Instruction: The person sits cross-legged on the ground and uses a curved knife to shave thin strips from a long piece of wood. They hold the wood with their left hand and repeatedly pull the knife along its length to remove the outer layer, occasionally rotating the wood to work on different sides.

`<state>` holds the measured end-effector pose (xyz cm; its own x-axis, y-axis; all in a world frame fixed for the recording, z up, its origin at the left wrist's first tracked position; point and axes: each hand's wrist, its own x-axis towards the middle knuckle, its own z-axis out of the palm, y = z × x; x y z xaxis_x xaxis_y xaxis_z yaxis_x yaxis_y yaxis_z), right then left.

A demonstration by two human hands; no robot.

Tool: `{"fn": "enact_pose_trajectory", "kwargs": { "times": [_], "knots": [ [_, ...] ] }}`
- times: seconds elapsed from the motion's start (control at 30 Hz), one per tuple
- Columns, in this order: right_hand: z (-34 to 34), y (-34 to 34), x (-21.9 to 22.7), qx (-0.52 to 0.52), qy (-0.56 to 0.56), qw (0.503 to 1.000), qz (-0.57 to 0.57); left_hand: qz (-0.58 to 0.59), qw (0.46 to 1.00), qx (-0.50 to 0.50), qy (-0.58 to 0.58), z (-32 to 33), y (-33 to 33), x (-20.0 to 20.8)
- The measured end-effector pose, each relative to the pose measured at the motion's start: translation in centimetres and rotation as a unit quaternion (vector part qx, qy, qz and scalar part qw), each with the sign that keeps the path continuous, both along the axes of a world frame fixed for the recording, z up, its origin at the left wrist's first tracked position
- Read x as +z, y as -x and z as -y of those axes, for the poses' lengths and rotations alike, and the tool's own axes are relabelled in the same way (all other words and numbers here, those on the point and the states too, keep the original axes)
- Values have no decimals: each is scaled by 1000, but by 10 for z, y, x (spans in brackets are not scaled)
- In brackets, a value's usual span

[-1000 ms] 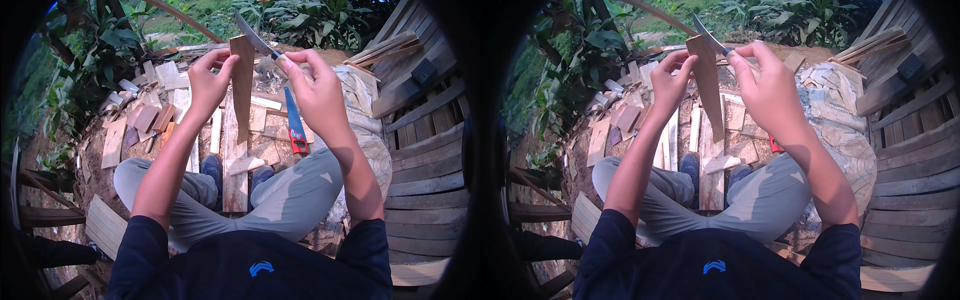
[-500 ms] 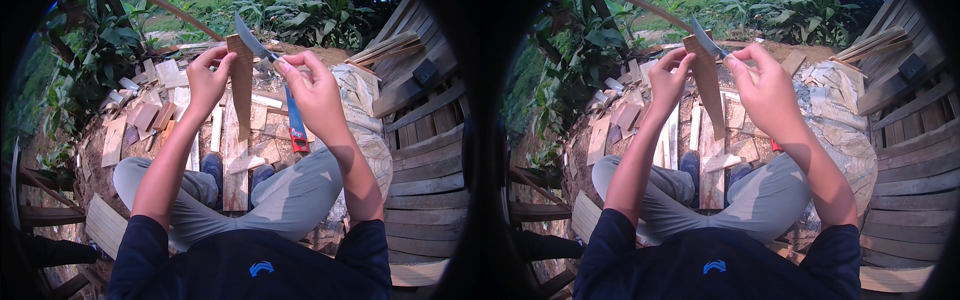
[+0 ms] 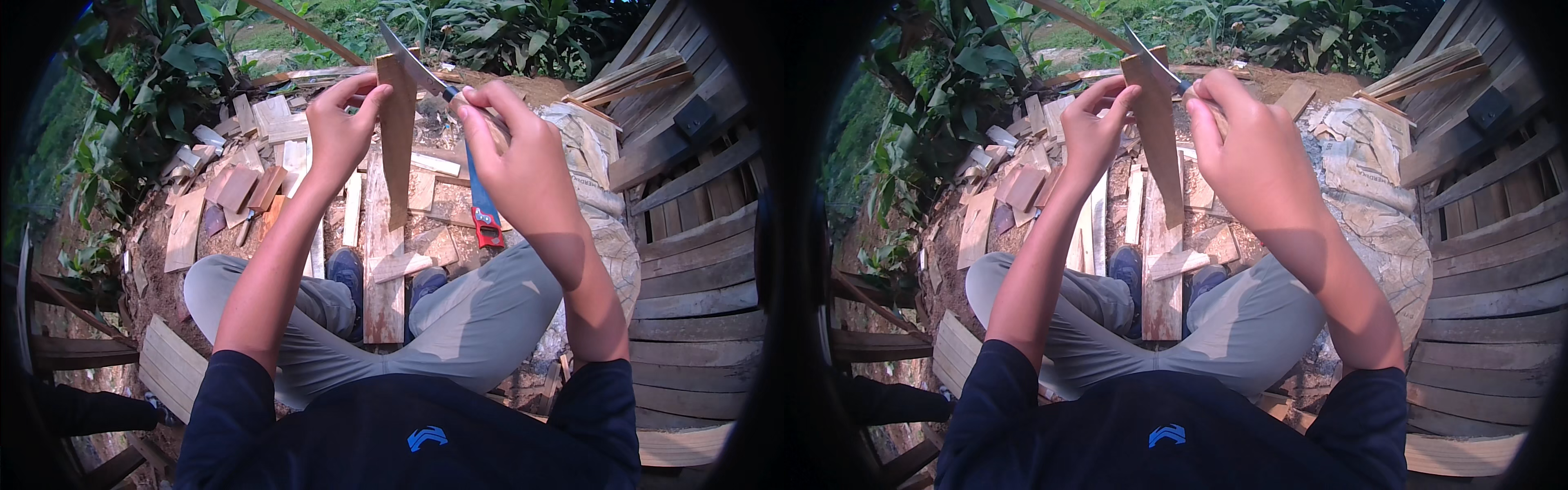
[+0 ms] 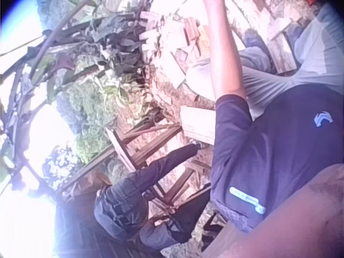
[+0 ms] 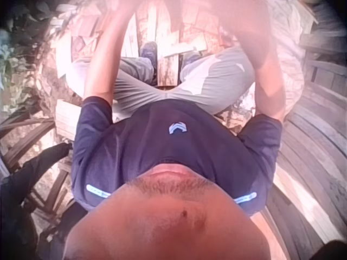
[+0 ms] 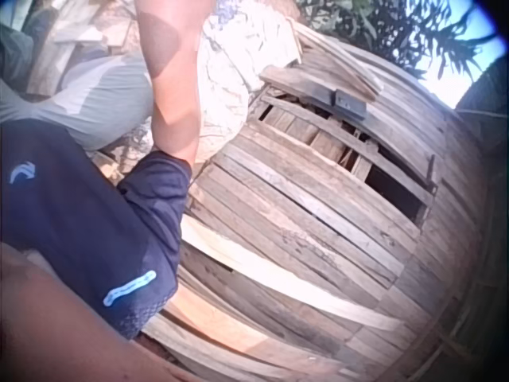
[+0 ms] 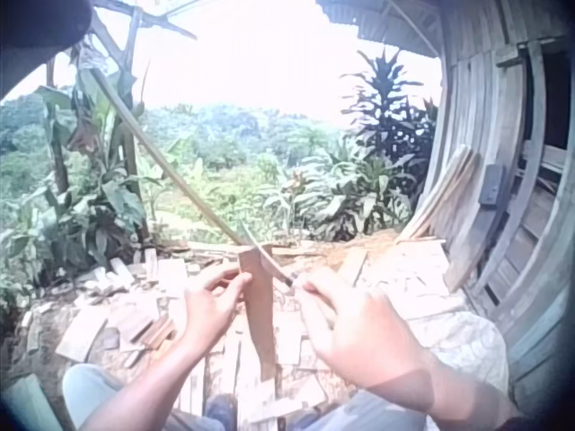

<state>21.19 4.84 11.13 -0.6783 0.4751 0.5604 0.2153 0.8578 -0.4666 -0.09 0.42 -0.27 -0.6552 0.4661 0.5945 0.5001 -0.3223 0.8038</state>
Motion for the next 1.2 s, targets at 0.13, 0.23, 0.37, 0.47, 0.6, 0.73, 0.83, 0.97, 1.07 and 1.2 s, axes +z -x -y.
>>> {"fn": "enact_pose_trajectory", "kwargs": {
  "times": [0.13, 0.23, 0.37, 0.47, 0.6, 0.73, 0.83, 0.97, 1.07, 1.2],
  "knots": [
    [4, 0, 41, 10, -83, 994, 67, 12, 1000, -16, 10, 1, -7, 5],
    [-13, 3, 68, 25, -155, 977, 148, 4, 999, -27, 32, 1, -9, 6],
    [11, 4, 137, 42, -159, 942, 294, -13, 999, -30, 22, -5, -15, 6],
    [16, 5, 143, 31, -70, 945, 317, -2, 998, -30, 49, -3, -19, 9],
    [-19, 5, 94, 48, -87, 972, 211, 36, 998, -27, 41, 6, -15, 0],
    [-19, -4, 71, -5, -71, 985, 160, 21, 997, -23, 77, 10, -19, -12],
    [-14, -5, 64, 7, -78, 994, 76, 17, 999, -14, 47, 13, -15, 1],
    [0, -13, 74, 3, -71, 997, -19, 15, 998, -7, -60, 6, -18, 35],
    [2, -12, 52, -8, -67, 998, 3, -9, 1000, -8, -16, 9, -20, 25],
    [-5, -13, 32, -4, -28, 999, 38, 79, 996, 7, 26, 8, -28, -40]
  ]
}}
